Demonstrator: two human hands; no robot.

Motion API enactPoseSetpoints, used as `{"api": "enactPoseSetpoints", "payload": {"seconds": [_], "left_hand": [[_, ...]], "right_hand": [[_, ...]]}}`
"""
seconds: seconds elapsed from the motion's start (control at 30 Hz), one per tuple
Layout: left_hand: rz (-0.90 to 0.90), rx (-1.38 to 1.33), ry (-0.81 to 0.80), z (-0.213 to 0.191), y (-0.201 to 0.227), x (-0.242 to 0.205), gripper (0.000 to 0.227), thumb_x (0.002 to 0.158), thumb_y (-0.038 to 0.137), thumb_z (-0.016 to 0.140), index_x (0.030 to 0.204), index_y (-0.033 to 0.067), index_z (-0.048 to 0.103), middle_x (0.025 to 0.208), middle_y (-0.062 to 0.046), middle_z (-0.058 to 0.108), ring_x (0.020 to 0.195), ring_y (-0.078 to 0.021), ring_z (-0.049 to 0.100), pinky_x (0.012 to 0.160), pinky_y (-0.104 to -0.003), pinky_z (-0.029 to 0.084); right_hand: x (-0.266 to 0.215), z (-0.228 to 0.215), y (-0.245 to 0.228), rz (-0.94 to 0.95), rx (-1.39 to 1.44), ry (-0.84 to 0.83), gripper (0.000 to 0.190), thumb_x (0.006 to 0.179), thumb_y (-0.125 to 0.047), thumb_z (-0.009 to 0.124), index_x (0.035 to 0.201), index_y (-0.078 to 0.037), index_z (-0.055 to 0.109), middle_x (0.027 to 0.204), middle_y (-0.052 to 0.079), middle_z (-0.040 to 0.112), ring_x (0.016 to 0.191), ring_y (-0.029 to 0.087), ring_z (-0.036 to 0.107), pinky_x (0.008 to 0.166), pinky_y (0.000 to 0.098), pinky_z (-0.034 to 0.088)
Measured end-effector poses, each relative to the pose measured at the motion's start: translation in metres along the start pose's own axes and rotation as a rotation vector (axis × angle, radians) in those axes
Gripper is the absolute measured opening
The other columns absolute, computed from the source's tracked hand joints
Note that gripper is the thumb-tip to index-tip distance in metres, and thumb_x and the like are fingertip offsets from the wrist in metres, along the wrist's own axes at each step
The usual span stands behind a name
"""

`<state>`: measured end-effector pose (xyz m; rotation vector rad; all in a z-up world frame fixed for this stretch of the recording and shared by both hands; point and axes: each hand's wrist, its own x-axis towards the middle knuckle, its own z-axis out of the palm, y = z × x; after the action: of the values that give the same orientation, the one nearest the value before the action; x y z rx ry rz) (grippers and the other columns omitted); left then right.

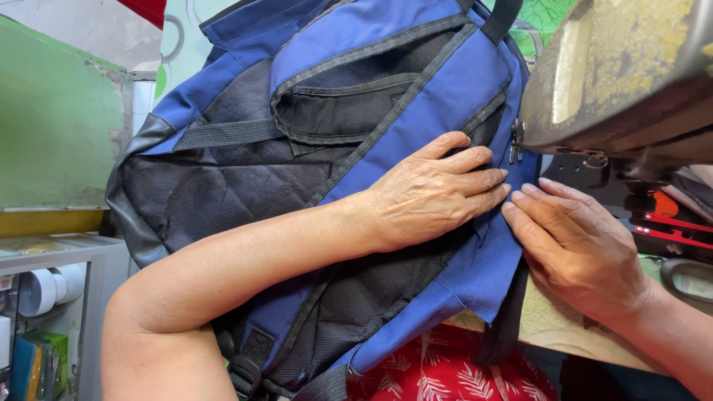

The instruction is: The person uses a sewing machine and shears to repair a blue and black backpack, first sewing along a seam and then cutting excess material with shears.

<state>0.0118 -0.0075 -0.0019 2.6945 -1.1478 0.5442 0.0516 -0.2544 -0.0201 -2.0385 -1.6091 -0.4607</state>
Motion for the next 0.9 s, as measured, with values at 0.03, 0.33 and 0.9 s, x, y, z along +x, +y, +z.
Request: {"api": "enactPoseSetpoints", "payload": {"seconds": [0.03,0.33,0.9], "left_hand": [[0.002,0.0,0.0,-0.001,-0.001,0.0,0.019,0.105,0.017,0.059,0.119,0.0092,0.069,0.12,-0.004,0.069,0.112,-0.0251,0.057,0.104,-0.043,0.043],[0.017,0.0,0.044,0.0,-0.01,0.004,0.017,0.106,0.014,0.058,0.116,0.0091,0.07,0.117,-0.004,0.069,0.109,-0.0245,0.058,0.102,-0.04,0.044],[-0.084,-0.06,0.014,0.01,-0.002,0.003,0.019,0.104,0.02,0.059,0.102,0.0117,0.076,0.12,-0.006,0.072,0.131,-0.0375,0.053,0.116,-0.056,0.037]], "right_hand": [[0.001,0.0,0.0,0.001,-0.001,0.001,0.02,0.097,0.002,0.06,0.11,0.006,0.075,0.114,0.02,0.074,0.109,0.035,0.071,0.106,0.0501,0.058],[0.006,0.001,0.006,0.01,-0.004,0.023,0.018,0.1,-0.004,0.062,0.109,0.005,0.076,0.116,0.018,0.073,0.112,0.032,0.071,0.109,0.0538,0.056],[0.005,0.007,0.017,0.059,0.048,-0.001,0.018,0.1,0.0,0.067,0.115,0.006,0.074,0.118,0.016,0.07,0.114,0.032,0.07,0.111,0.0547,0.056]]}}
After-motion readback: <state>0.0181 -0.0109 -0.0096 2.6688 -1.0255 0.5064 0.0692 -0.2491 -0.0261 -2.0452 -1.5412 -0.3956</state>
